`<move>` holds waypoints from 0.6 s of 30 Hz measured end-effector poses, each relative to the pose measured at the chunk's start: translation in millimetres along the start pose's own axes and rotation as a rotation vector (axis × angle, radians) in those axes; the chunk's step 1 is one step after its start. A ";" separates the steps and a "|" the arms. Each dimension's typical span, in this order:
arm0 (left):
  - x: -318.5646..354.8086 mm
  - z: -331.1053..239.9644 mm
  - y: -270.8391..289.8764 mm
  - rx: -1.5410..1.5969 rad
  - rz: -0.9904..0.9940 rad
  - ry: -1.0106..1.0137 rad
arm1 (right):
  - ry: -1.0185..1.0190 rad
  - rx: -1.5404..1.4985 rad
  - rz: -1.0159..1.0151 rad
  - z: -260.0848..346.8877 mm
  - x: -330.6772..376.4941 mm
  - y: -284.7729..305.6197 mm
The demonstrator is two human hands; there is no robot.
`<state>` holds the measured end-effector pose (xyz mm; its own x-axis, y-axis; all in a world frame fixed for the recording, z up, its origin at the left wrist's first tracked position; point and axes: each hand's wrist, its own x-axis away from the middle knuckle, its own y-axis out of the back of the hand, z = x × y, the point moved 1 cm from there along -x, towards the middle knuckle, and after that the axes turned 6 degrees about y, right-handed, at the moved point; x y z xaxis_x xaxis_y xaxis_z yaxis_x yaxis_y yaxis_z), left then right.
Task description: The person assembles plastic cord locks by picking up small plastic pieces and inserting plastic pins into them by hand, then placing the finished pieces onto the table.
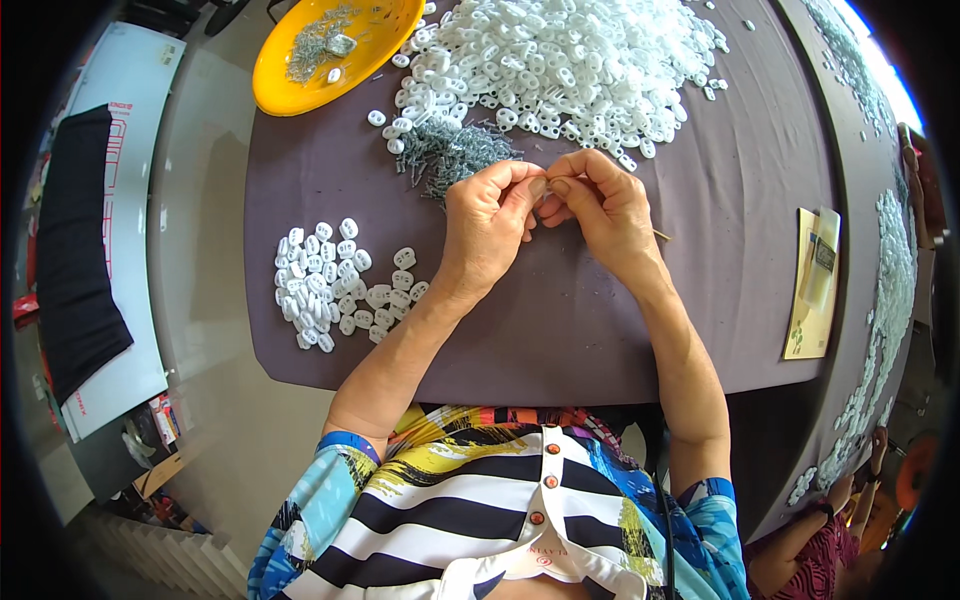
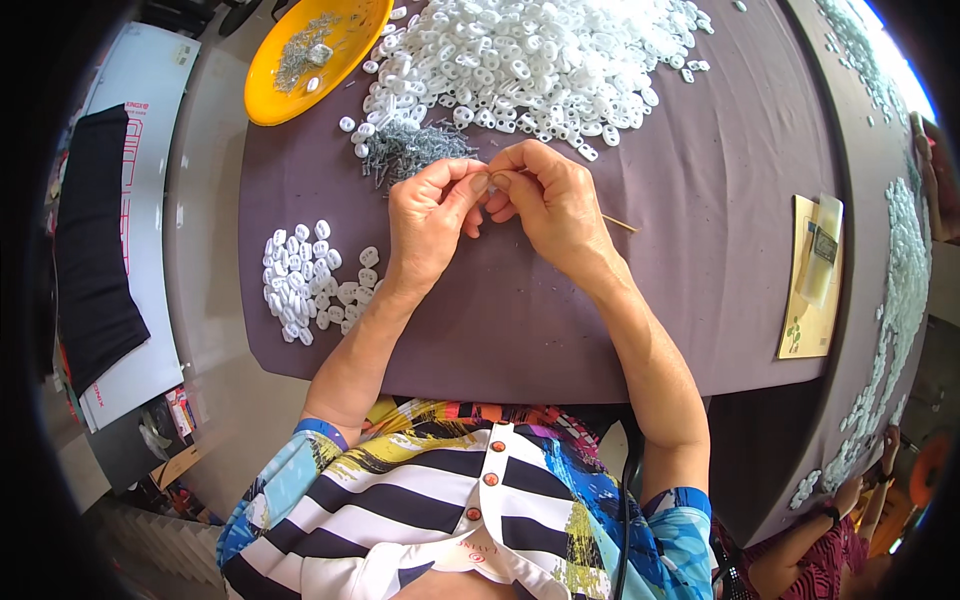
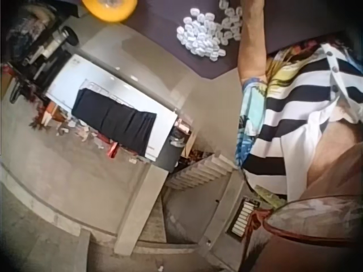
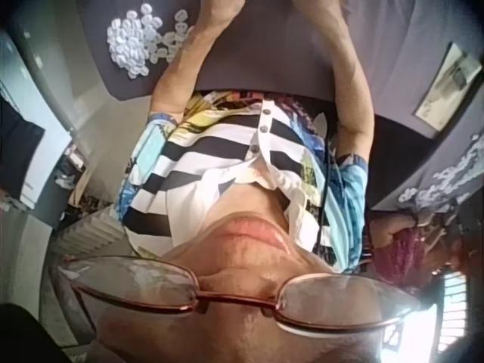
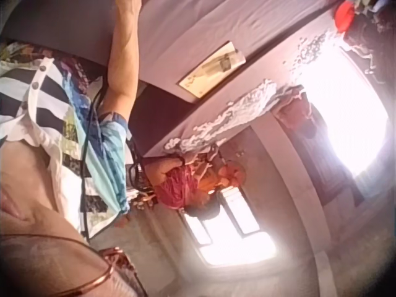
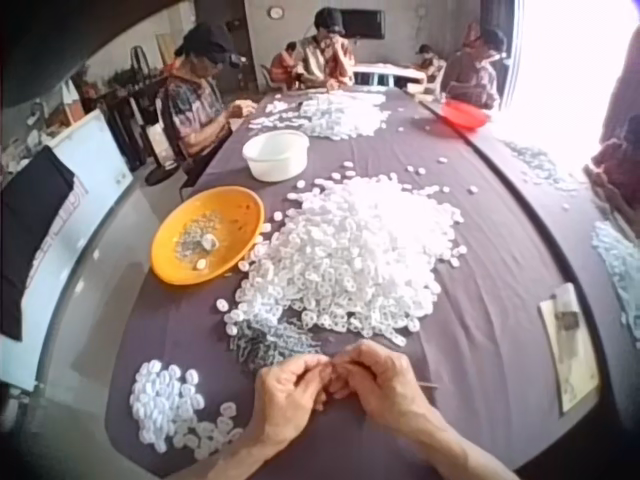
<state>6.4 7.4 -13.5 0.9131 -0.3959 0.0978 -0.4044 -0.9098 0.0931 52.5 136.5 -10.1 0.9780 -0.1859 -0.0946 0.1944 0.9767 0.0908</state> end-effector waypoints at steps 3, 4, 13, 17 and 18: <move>-0.2 -0.4 1.2 0.039 0.020 0.053 | -0.030 -0.063 0.001 1.2 -0.2 3.1; -0.7 -0.5 1.8 0.039 0.021 0.059 | -0.025 -0.057 0.021 1.8 -1.2 4.1; -2.6 -4.6 2.1 -0.012 0.037 0.062 | 0.011 0.042 0.045 1.9 -4.4 6.0; 0.3 -0.8 0.4 -0.013 0.005 0.043 | 0.049 0.006 0.052 -7.0 -2.4 1.6; -0.1 1.5 -0.8 0.012 0.026 0.060 | 0.062 0.012 0.053 -6.4 -3.3 3.2</move>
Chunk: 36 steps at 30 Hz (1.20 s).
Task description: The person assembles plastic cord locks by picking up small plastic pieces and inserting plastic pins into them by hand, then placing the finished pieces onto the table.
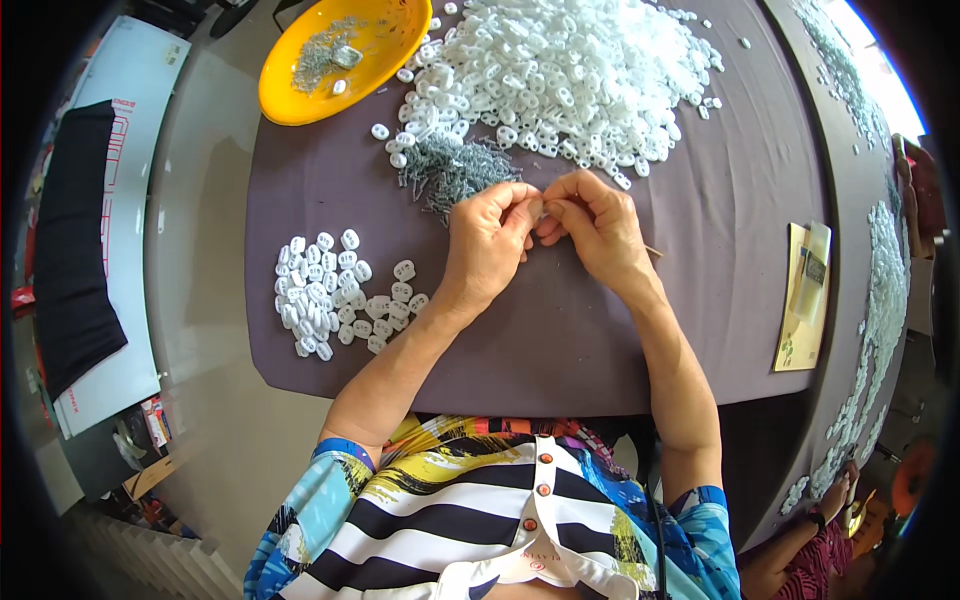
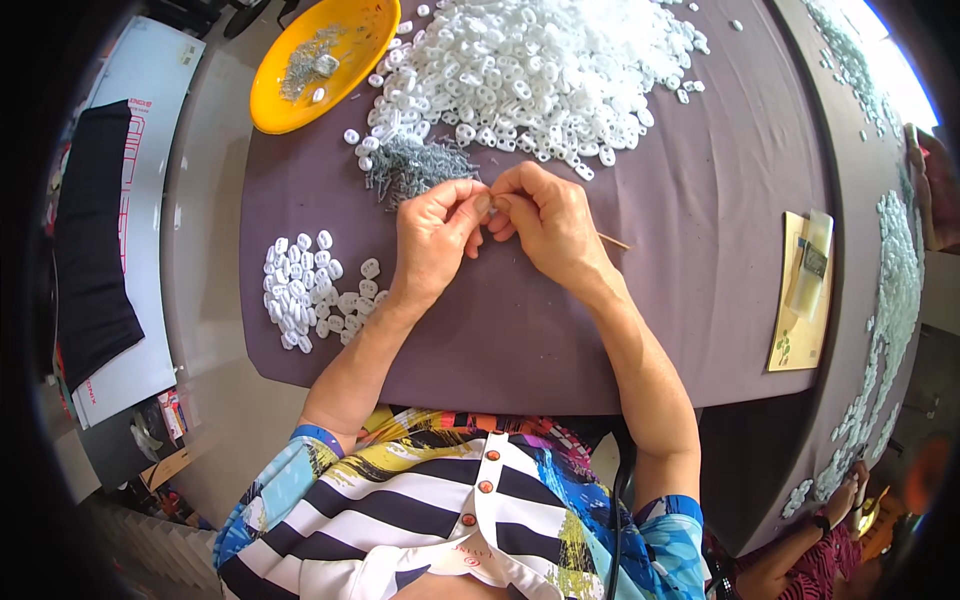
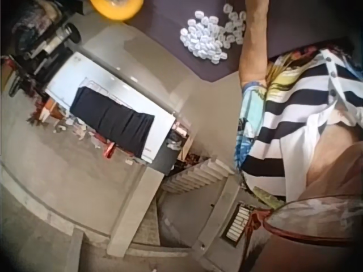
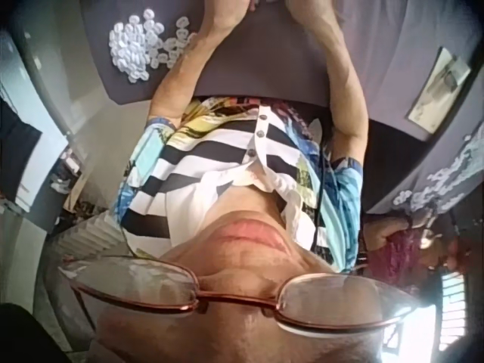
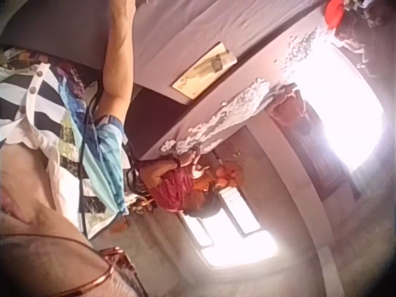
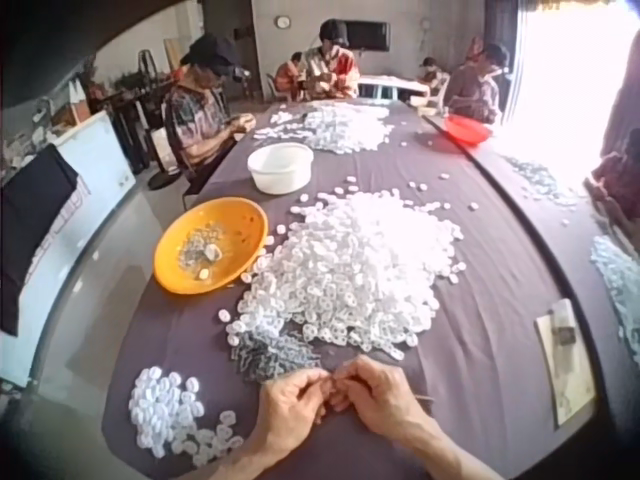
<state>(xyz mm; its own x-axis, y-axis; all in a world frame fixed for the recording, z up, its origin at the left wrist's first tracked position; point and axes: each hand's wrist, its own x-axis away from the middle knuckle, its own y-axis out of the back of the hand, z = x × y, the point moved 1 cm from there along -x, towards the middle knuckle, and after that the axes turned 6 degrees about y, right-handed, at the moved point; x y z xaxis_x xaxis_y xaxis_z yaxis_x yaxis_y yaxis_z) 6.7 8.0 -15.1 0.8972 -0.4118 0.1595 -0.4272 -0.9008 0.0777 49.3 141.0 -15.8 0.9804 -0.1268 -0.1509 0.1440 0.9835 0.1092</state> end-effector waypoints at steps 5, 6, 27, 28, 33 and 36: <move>0.5 -2.0 3.2 0.022 0.025 0.032 | -0.057 -0.027 -0.041 5.5 1.0 -2.7; 0.2 -1.6 4.5 0.026 0.021 0.024 | -0.054 -0.044 -0.048 6.4 0.4 -2.3; -20.1 -6.6 34.8 0.411 -0.227 0.056 | 0.261 0.990 0.123 2.9 -83.3 -25.7; -20.3 -5.8 35.1 0.412 -0.228 0.056 | 0.283 0.953 0.110 2.0 -85.6 -25.7; -21.1 -4.2 35.4 0.407 -0.217 0.049 | 0.325 0.918 0.106 0.6 -83.5 -22.0; -20.5 -7.1 36.1 0.400 -0.199 0.089 | 0.409 0.813 0.092 3.9 -77.1 -16.1</move>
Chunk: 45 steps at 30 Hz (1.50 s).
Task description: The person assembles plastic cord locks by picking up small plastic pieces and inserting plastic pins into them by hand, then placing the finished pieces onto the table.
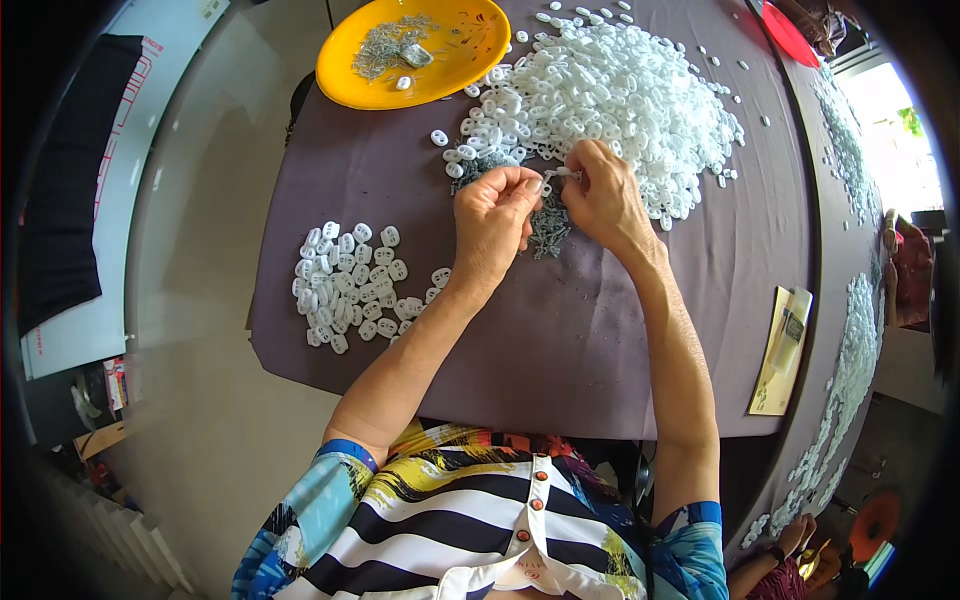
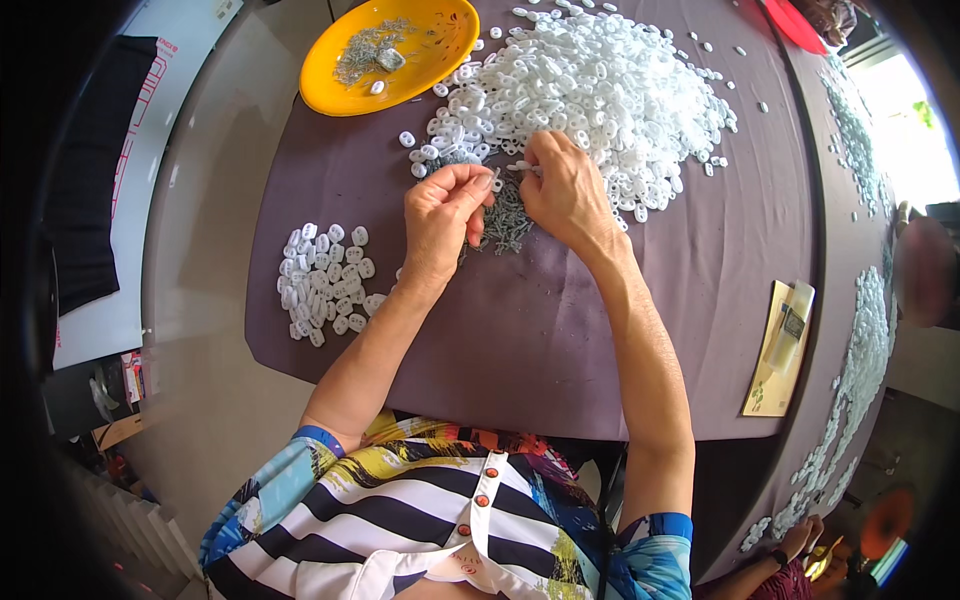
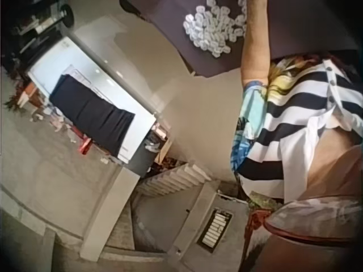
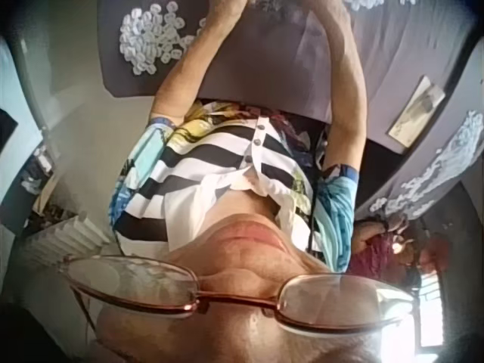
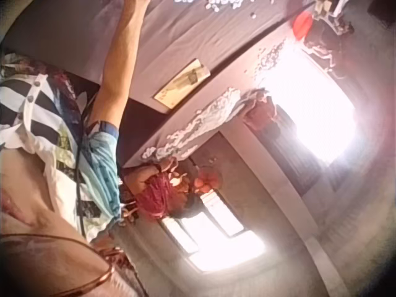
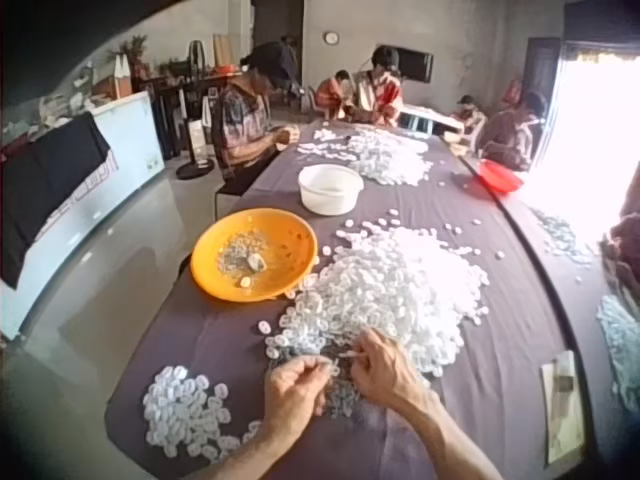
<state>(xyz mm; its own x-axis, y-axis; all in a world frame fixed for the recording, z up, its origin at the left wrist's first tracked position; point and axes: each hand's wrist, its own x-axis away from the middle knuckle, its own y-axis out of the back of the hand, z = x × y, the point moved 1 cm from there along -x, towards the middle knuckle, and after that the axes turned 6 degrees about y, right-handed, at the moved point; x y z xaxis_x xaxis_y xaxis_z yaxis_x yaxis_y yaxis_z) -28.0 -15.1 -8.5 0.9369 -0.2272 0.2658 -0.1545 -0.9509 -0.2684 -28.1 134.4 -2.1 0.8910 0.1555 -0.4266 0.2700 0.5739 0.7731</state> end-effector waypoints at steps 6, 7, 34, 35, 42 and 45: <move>0.0 -1.0 1.5 -0.005 0.065 -0.021 | -0.288 -0.343 -0.044 10.6 20.1 15.0; 1.6 -0.9 0.2 -0.007 0.072 -0.016 | -0.355 -0.482 -0.053 12.1 25.7 16.9; 20.0 9.8 -18.1 -0.031 0.356 0.093 | -0.534 -1.172 -0.270 20.3 75.2 26.2; 19.5 9.2 -17.4 -0.029 0.354 0.091 | -0.531 -1.172 -0.268 19.3 75.0 25.5; 20.2 8.1 -16.3 -0.050 0.337 0.116 | -0.572 -1.175 -0.268 18.6 75.4 26.0; 20.6 8.3 -16.3 -0.077 0.331 0.108 | -0.576 -1.171 -0.272 18.8 76.6 25.1</move>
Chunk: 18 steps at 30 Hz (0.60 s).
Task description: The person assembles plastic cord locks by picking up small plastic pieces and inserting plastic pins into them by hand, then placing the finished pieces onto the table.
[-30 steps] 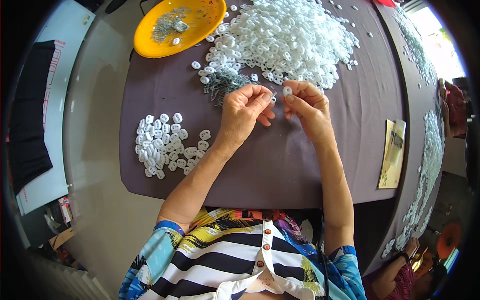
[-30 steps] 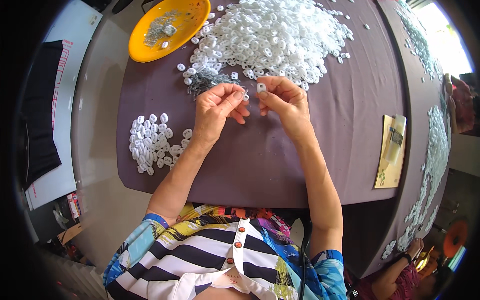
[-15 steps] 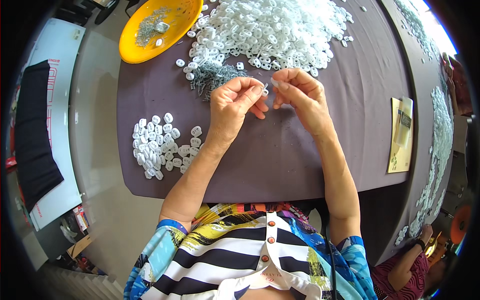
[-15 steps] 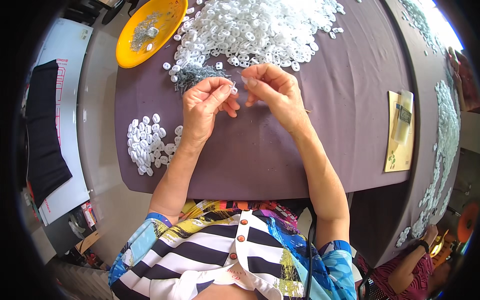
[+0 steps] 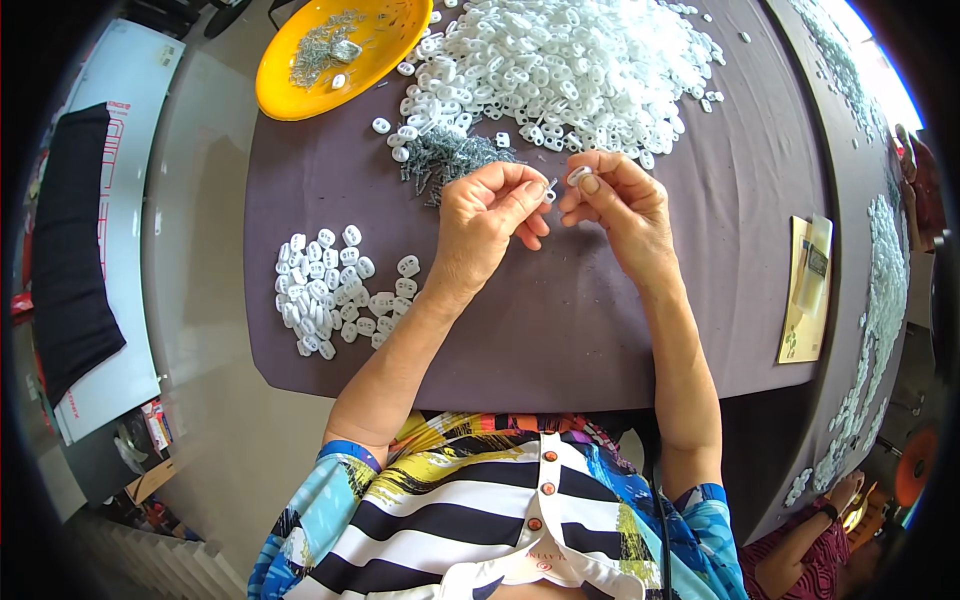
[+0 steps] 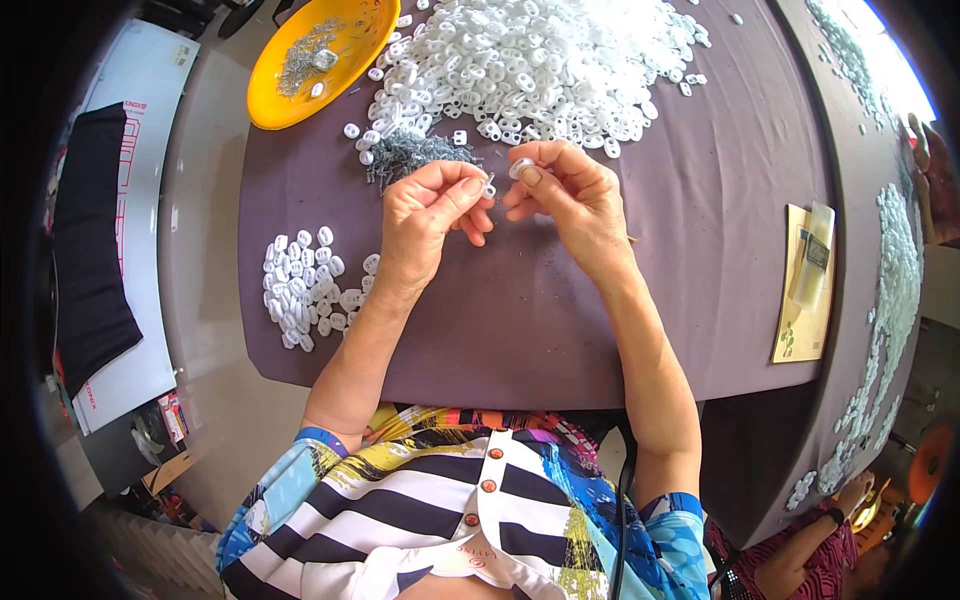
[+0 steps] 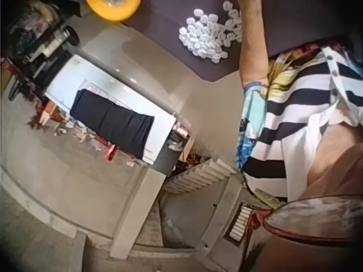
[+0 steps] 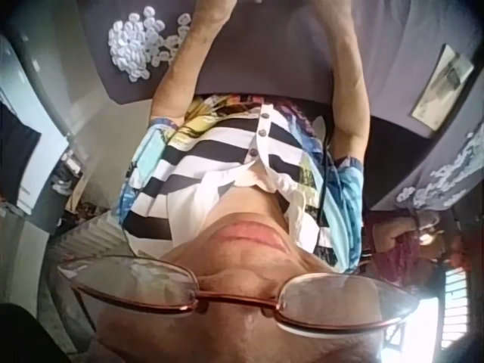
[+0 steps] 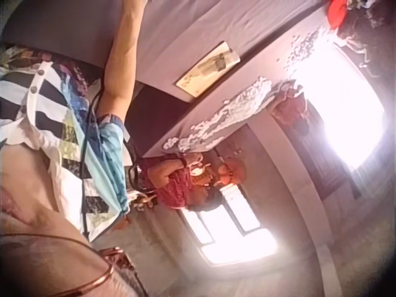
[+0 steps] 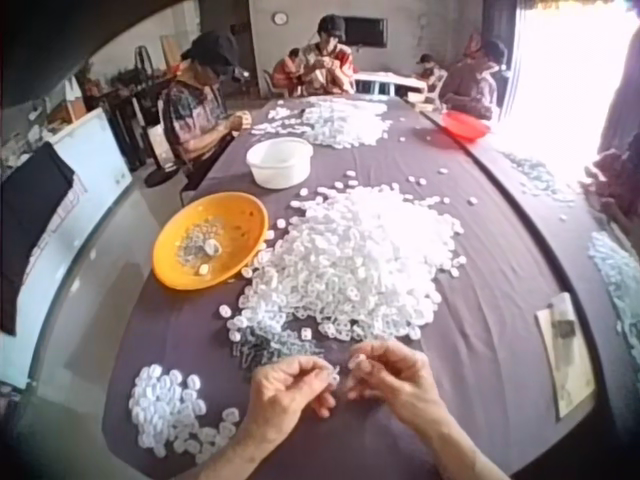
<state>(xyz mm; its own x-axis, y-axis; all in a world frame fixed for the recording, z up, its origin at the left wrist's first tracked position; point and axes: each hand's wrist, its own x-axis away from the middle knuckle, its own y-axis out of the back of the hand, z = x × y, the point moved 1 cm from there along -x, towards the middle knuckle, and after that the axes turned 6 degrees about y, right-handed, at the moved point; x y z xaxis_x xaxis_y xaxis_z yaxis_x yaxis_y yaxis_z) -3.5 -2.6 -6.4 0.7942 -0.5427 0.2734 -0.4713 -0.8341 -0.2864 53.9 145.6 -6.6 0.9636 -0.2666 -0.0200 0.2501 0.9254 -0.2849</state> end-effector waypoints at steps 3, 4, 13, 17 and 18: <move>0.3 -0.3 -1.3 -0.065 -0.019 -0.011 | 0.003 0.006 -0.001 -0.8 -0.1 1.2; 0.1 -0.7 -1.7 -0.099 -0.032 -0.024 | -0.001 0.000 -0.008 -0.2 -0.6 1.5; 0.1 0.2 -4.2 -0.197 -0.060 -0.037 | 0.052 0.114 -0.007 7.5 1.4 -5.1; 0.8 1.1 -3.5 -0.205 -0.064 -0.031 | 0.046 0.152 0.008 6.3 2.0 -5.6; 1.3 -0.2 -3.6 -0.215 -0.064 -0.022 | 0.042 0.156 0.012 5.8 2.0 -5.9</move>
<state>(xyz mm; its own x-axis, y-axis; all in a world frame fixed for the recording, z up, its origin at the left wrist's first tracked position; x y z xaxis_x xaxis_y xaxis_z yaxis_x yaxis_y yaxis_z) -0.8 -0.3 -4.8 0.8324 -0.4872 0.2640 -0.4884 -0.8701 -0.0660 54.9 141.2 0.6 0.9626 -0.2634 -0.0638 0.2534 0.9583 -0.1323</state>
